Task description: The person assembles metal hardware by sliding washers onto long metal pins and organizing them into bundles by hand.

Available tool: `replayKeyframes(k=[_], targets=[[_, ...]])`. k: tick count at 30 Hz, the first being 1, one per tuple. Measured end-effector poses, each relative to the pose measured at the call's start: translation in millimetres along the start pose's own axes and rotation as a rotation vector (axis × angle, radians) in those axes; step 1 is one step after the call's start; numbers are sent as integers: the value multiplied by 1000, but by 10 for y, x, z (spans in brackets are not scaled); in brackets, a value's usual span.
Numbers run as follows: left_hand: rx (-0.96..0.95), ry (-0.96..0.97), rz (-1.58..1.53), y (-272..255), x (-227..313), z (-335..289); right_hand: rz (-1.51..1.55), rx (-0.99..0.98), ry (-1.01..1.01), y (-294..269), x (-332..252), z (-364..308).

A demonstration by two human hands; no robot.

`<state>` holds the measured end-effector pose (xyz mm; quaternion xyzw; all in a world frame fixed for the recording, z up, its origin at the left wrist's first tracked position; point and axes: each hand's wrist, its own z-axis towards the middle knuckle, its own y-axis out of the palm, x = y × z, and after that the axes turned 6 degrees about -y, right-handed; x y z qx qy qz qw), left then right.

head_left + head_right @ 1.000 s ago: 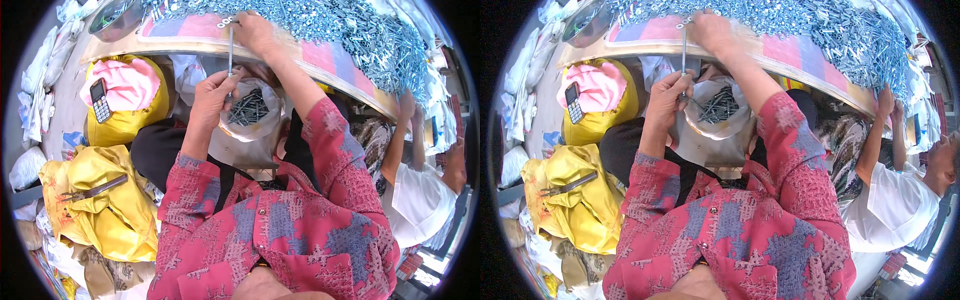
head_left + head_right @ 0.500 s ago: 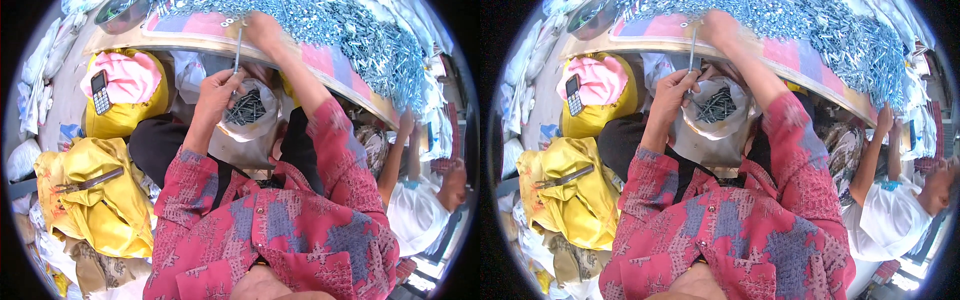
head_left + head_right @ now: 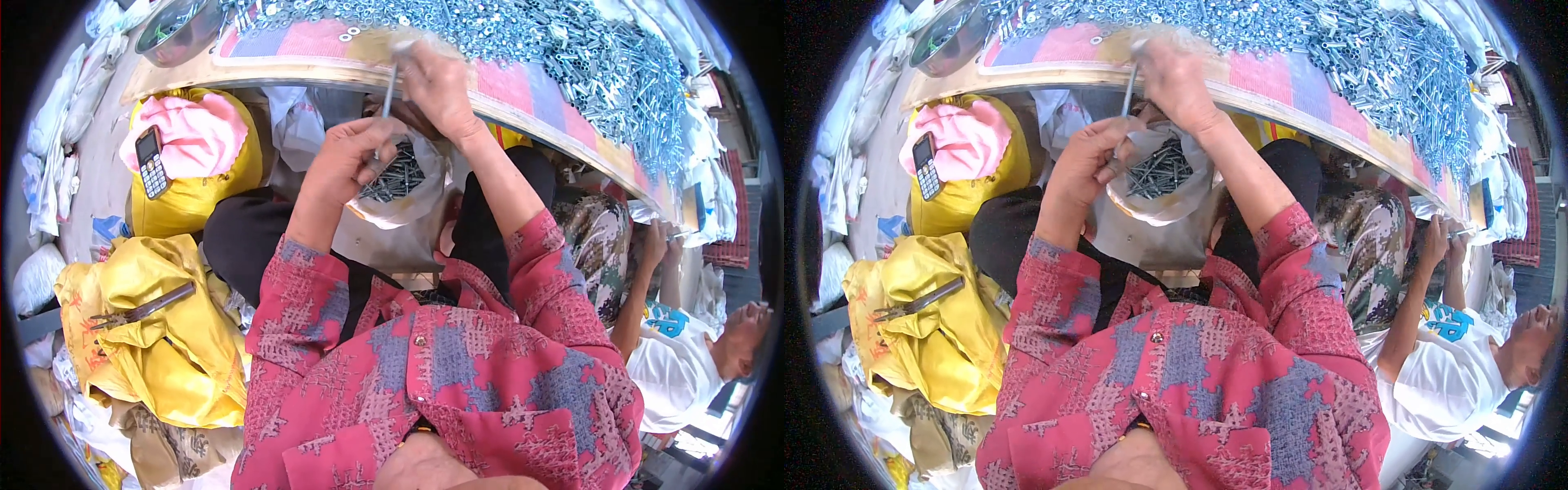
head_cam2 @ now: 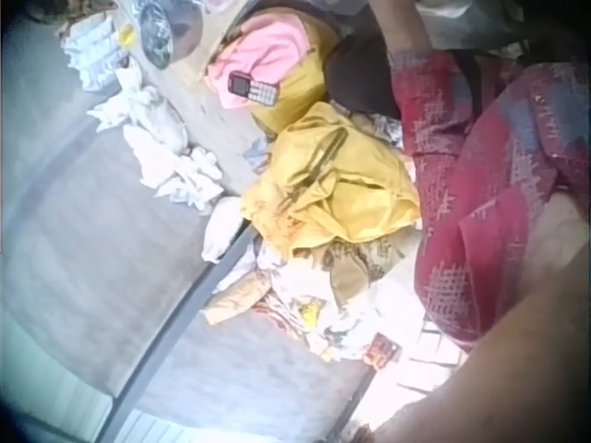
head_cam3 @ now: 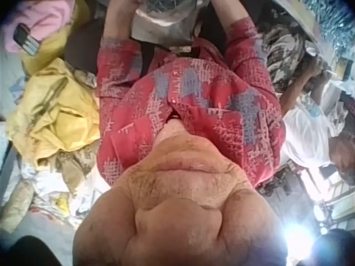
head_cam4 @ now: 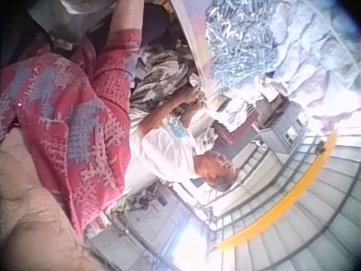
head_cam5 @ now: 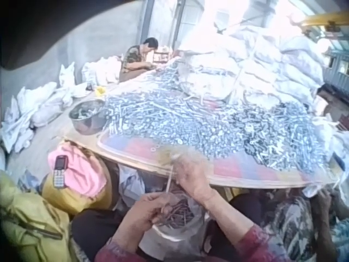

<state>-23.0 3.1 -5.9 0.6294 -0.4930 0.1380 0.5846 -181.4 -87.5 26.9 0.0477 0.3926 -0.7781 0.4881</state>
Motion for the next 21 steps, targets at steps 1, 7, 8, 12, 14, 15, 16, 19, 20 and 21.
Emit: replayKeyframes(k=[1,7,8,12,14,15,16,19,20,21], targets=[[8,-14,-92,-55,30,-6,51,-133,-242,67,-22,-49],[226,125,26,33,125,15,-82,-209,-21,91,188,391],[261,134,102,57,101,48,-82,-214,-18,64,147,496],[216,118,149,142,76,125,-415,-480,153,186,413,733],[210,111,188,138,68,135,-459,-437,118,344,657,666],[205,119,194,149,54,130,-443,-408,56,388,726,630],[197,131,202,156,56,143,-428,-373,-8,427,805,628],[198,140,209,141,9,177,-400,-436,-191,531,1104,649],[204,143,205,125,-3,172,-397,-440,-197,512,1041,629],[215,135,223,116,-17,171,-473,-325,-64,466,979,561]])
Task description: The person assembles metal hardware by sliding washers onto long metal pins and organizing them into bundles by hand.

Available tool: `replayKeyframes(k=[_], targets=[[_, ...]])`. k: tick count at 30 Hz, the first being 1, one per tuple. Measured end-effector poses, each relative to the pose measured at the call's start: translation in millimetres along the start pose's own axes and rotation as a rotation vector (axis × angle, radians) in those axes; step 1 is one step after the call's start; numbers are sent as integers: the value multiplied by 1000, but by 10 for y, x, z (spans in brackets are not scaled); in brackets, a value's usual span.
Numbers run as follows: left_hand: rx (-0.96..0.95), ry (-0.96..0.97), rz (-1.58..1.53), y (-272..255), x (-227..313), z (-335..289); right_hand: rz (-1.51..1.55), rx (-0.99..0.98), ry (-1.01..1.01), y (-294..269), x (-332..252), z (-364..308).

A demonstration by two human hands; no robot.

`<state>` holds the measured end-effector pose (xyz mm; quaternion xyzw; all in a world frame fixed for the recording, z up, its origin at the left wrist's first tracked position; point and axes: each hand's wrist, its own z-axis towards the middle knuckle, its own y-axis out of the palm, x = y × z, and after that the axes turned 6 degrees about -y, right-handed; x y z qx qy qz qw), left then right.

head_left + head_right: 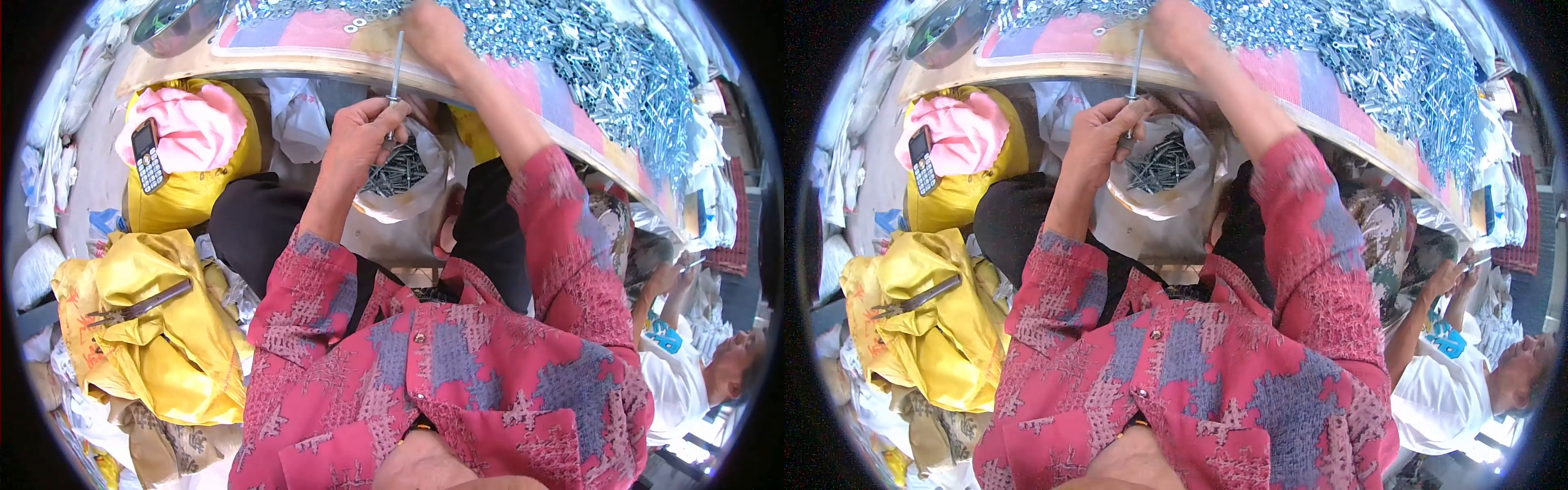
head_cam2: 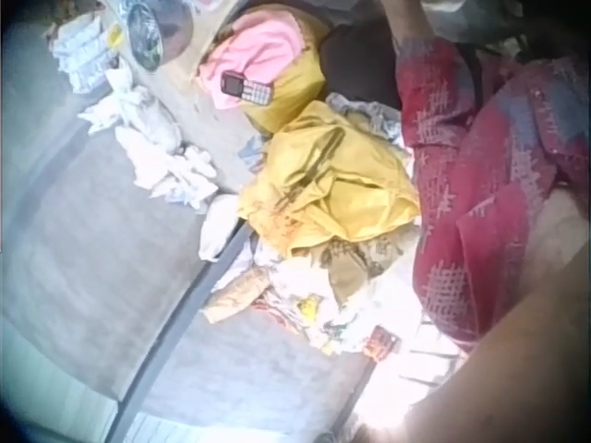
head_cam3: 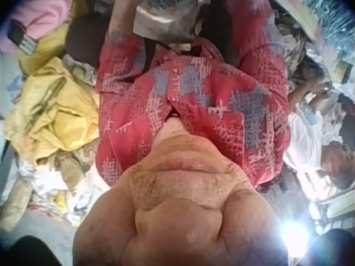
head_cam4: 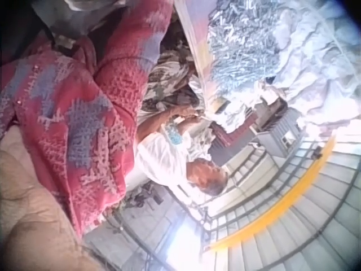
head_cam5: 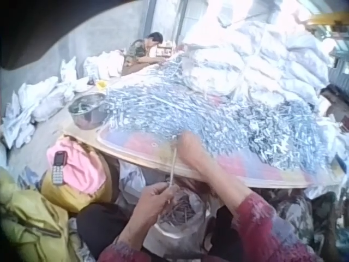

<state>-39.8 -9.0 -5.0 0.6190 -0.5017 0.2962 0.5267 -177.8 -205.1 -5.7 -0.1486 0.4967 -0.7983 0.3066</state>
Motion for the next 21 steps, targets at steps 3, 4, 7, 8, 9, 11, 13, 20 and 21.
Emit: replayKeyframes(k=[3,4,7,8,9,11,13,20,21], targets=[[-23,11,25,52,-2,27,126,118,215,-435,-185,-260],[-72,16,41,87,-29,43,300,161,289,-534,-202,-397],[-110,-15,87,137,-32,-9,780,188,490,-604,-343,-669],[-123,-17,91,145,-50,5,952,218,499,-660,-405,-720],[-154,-30,56,140,-83,20,946,228,506,-707,-441,-758],[-194,-43,24,201,-88,47,1184,294,587,-791,-440,-824],[-288,-113,-94,261,-82,48,1241,315,568,-846,-366,-895],[-421,-265,-274,313,-130,211,1123,420,395,-901,-203,-1028],[-391,-266,-237,332,-170,243,1025,406,383,-910,-188,-1064]])
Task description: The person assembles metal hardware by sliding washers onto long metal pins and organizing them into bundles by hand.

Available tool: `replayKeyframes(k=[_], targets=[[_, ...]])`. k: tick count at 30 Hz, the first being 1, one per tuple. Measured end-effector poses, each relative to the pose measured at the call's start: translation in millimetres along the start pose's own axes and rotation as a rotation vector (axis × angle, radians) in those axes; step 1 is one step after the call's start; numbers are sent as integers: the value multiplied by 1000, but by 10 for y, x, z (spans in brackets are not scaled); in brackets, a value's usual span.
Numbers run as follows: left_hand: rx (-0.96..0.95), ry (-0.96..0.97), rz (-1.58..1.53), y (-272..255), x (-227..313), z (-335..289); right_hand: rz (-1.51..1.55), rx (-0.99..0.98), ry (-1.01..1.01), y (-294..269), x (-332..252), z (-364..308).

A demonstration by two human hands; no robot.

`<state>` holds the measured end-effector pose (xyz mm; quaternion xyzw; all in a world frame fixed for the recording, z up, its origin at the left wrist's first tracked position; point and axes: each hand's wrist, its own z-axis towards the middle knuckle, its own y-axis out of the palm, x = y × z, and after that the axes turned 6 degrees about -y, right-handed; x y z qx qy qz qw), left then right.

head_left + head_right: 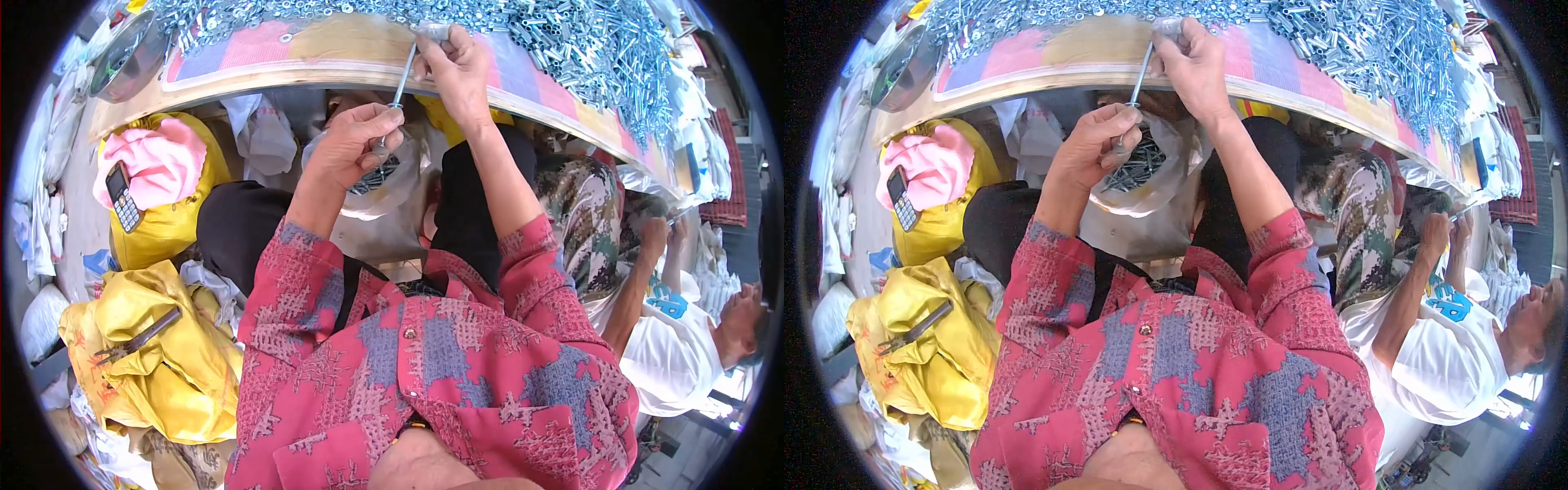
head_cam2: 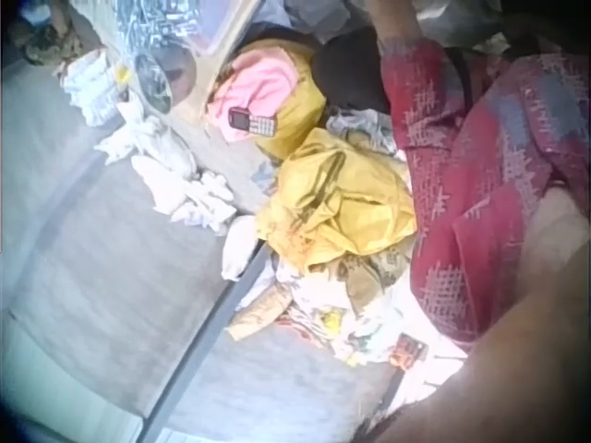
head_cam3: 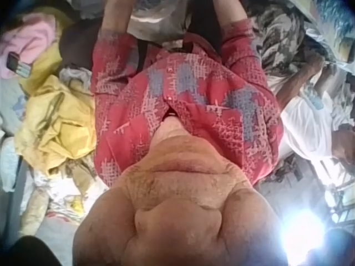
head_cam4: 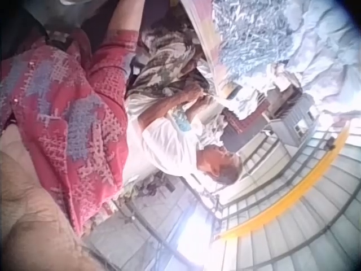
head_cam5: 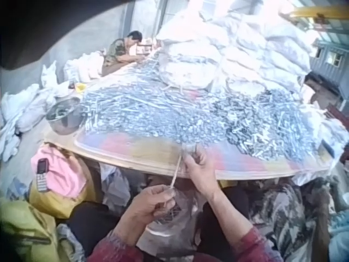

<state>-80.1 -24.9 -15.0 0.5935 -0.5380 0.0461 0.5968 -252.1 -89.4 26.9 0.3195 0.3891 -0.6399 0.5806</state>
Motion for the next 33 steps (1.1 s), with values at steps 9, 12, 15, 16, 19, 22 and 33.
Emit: replayKeyframes(k=[9,12,15,16,19,22,33], targets=[[149,81,-9,53,-64,278,-256,-327,105,-329,-209,-233],[218,106,93,132,-76,290,-713,12,8,-741,81,160],[253,117,169,117,-103,296,-1031,-5,-116,-780,608,431],[255,116,196,109,-112,269,-1167,6,-120,-713,643,449],[272,128,221,115,-106,222,-1263,-3,-61,-712,658,495],[276,129,235,105,-97,159,-979,-47,9,-823,583,446],[241,98,255,104,-3,-55,-207,-386,243,-576,-3,233]])
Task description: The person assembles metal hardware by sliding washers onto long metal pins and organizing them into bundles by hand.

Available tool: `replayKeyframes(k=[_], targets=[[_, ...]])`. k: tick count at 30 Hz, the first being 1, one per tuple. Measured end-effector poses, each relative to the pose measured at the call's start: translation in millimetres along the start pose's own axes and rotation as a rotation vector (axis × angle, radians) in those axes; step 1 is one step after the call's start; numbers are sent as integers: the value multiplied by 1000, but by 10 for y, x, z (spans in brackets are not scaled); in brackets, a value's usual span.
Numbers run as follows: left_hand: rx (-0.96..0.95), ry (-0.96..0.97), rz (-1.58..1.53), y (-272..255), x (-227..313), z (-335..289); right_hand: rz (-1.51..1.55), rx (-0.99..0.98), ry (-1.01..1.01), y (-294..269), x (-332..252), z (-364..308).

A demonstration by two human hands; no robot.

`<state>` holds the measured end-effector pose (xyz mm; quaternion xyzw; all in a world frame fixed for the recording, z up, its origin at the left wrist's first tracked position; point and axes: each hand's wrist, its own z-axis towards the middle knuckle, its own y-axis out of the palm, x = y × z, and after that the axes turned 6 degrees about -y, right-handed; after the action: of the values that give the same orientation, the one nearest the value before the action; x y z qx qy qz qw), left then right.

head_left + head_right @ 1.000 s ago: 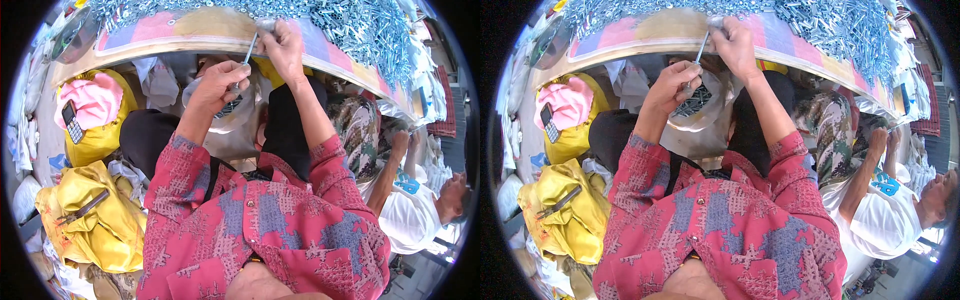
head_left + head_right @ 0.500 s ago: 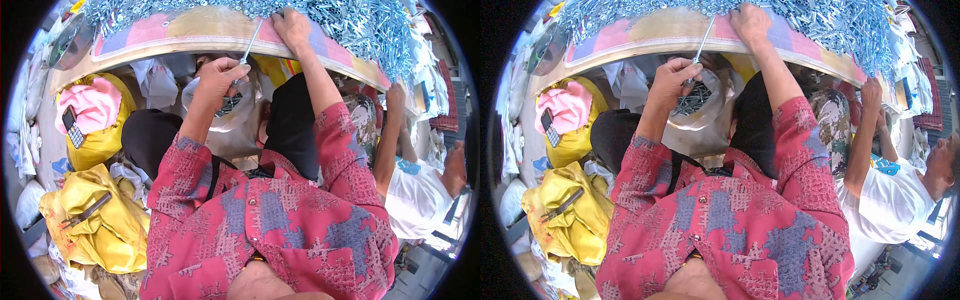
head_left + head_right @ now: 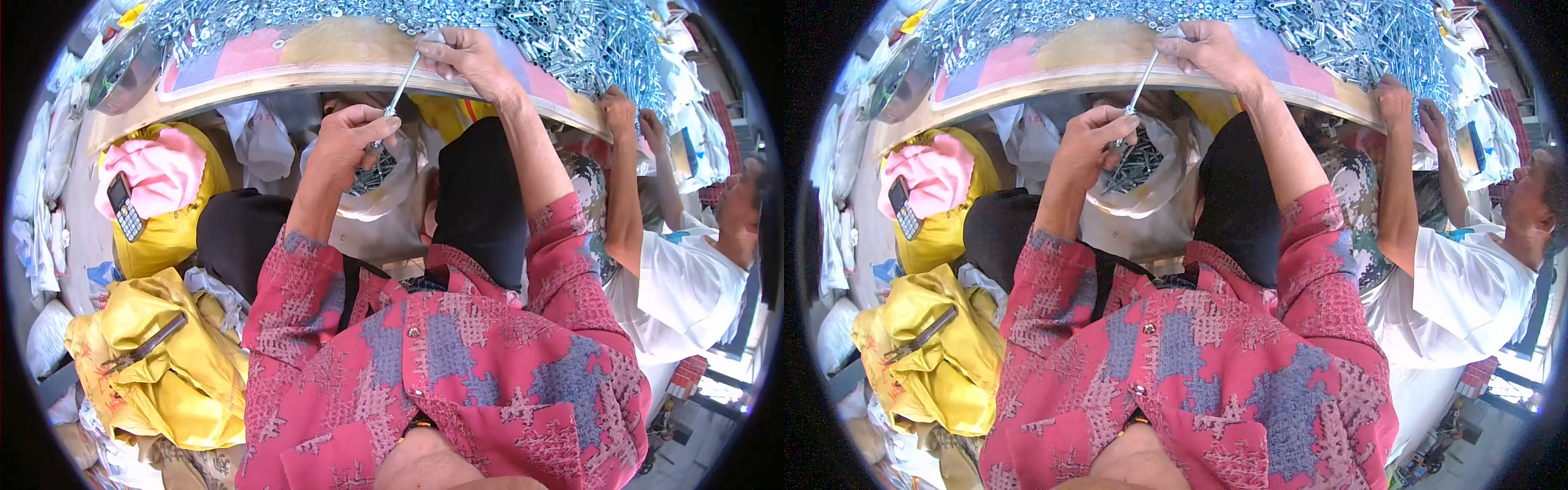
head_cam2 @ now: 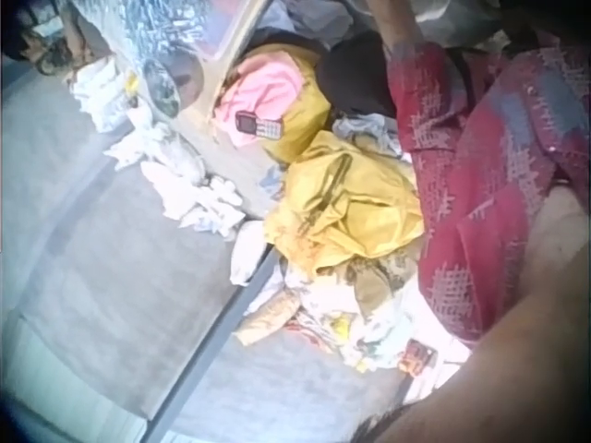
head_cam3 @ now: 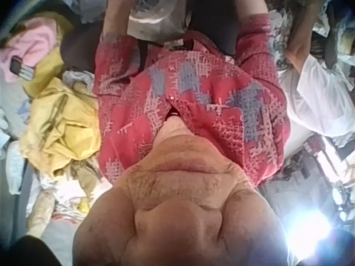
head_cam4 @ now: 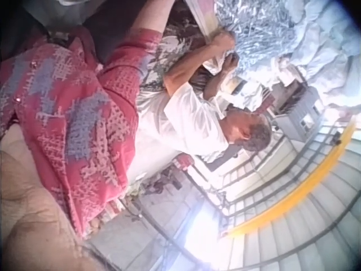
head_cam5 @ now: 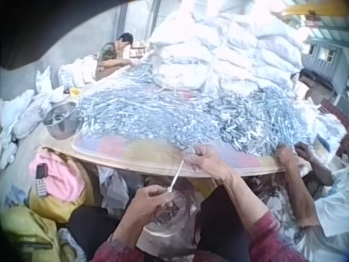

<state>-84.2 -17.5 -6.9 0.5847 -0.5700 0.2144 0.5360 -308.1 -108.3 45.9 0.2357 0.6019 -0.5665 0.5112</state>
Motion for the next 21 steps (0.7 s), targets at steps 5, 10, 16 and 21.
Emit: replayKeyframes(k=[5,10,16,21], targets=[[-16,-6,-161,-99,-27,-3,-21,-135,2,393,-302,-84],[136,188,-66,-141,5,-78,433,80,132,1000,-324,-276],[342,379,76,-230,-42,-96,822,82,200,1198,-578,-417],[479,477,-62,-476,33,-115,475,74,-85,1187,-678,-530]])
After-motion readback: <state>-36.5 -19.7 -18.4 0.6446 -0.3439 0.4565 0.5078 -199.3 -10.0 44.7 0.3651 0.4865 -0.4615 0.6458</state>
